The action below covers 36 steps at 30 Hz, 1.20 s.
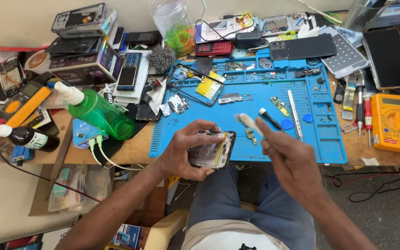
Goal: The person uses tweezers to manipulate a small component on a disassembled smartphone, then cleans the battery area with a toothbrush. They connect a charging cable to the phone and inspect the device.
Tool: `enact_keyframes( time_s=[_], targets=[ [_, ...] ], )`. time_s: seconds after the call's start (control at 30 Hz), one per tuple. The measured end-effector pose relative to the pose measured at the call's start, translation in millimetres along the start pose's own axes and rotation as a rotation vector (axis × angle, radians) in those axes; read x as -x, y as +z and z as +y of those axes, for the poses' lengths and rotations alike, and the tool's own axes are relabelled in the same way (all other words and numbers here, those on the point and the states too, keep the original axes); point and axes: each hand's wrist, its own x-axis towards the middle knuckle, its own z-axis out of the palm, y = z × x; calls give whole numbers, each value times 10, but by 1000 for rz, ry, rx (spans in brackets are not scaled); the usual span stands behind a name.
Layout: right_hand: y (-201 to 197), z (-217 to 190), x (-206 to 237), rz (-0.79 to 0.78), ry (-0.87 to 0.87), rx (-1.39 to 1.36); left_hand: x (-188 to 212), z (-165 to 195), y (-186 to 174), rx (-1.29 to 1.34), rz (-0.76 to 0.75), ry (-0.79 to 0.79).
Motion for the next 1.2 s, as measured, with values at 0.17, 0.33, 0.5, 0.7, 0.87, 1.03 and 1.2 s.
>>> enact_keyframes(
  time_s=[0.17,0.33,0.5,0.7,0.87,1.03,1.2],
  targets=[
    [89,-56,265,-245,-8,-12,-9,-38,-64,-91,40,-12],
    [-149,58,161,-43,-3,96,-92,-24,-114,-311,-41,88],
    [-220,39,26,-144,-153,444,-123,7,-211,-552,-246,152],
    [-59,-32,89,-342,-144,609,40,-47,-220,-510,-464,68],
    [151,-109,100,-416,-145,693,95,-131,-210,-431,-444,36],
    [190,-341,-35,-564,-110,805,87,-164,-225,-394,-459,22],
    [121,-429,-92,-550,-95,823,80,-176,-225,-395,-471,27]
  ],
)
